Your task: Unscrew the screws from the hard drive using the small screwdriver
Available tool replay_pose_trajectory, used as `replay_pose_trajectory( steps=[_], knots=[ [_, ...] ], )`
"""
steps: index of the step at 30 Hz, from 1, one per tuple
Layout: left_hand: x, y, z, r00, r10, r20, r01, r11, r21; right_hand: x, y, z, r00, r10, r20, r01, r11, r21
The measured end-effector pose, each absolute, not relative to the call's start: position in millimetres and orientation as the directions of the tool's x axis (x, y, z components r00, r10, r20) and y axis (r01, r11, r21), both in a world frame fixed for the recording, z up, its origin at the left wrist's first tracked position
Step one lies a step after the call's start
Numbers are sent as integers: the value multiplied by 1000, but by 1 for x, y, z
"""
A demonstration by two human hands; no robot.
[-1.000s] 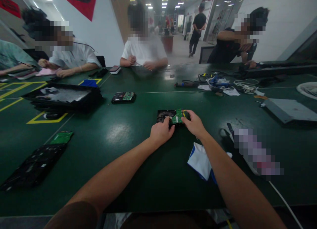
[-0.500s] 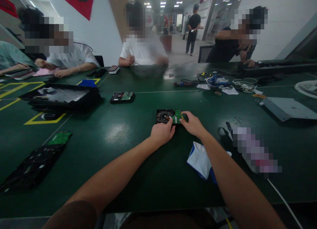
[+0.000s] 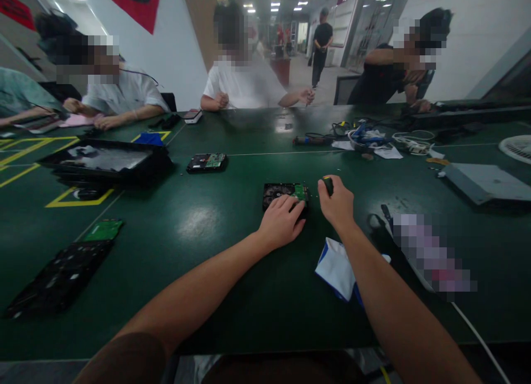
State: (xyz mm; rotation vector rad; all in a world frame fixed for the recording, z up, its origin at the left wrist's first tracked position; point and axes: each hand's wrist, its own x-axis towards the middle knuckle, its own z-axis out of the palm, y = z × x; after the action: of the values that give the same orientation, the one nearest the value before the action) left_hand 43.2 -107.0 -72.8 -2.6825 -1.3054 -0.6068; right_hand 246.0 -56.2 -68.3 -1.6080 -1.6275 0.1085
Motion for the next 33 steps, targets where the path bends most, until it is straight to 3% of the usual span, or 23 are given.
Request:
replay_pose_trajectory(
  steps=[4, 11, 16, 28, 33],
  knots=[
    [42, -101, -80, 606, 713, 352, 734, -672, 98, 249, -57, -69, 87, 852, 516, 889, 167, -427],
    [48, -101, -81, 581, 738, 344, 767, -638, 72, 253, -52, -77, 102, 957, 272, 955, -18, -297],
    [51, -102, -75, 545, 750, 373, 795, -604, 54, 254, -53, -77, 69, 982, 173, 976, -30, -216],
    [48, -104, -73, 491, 788, 370, 834, -549, 63, 238, -46, -79, -47, 988, 148, 979, 75, -190],
    [48, -106, -71, 501, 783, 368, 828, -558, 60, 242, -31, -84, -11, 987, 158, 963, 53, -265]
  ],
)
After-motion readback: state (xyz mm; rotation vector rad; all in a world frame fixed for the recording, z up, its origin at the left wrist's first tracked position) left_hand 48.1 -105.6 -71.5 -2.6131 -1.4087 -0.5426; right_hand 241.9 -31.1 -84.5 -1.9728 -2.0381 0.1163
